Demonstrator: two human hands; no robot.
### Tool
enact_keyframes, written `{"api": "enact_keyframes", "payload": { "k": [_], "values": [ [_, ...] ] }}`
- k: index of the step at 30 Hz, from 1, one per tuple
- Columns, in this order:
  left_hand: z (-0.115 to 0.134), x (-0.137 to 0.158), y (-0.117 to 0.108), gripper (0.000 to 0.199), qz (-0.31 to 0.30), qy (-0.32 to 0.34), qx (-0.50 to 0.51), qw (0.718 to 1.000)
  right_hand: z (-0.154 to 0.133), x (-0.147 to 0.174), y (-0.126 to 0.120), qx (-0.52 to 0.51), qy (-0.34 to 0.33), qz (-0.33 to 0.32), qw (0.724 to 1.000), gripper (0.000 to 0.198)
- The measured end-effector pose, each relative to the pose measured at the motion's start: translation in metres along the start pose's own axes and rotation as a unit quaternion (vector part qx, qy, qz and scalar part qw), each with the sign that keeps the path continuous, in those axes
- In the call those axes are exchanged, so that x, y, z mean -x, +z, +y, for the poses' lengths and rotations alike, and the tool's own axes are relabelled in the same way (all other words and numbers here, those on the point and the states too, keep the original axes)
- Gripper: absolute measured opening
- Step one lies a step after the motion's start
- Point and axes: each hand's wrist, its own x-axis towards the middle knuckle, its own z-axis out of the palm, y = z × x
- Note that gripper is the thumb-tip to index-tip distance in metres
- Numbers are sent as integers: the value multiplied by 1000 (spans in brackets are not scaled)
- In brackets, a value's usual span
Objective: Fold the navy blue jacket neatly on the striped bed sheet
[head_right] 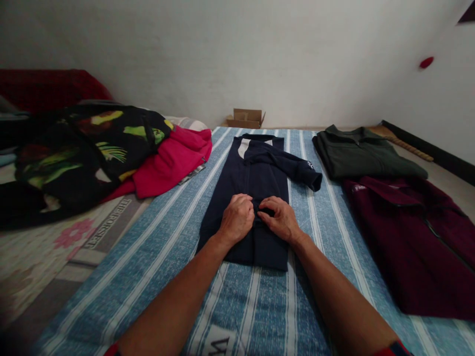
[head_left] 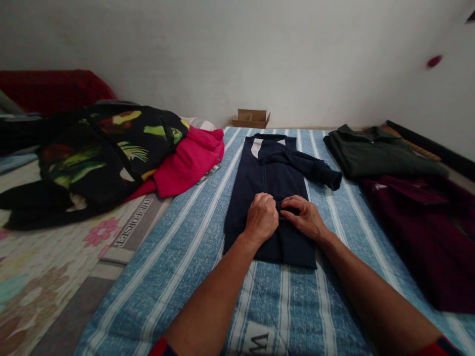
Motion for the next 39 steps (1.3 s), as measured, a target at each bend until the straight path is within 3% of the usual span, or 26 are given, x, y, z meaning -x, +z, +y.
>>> {"api": "enact_keyframes", "payload": {
  "k": [39],
  "values": [
    [-4,0,4,14,15,13,7,1000,1,0,1,10,0,4,1000,8]
  ]
}}
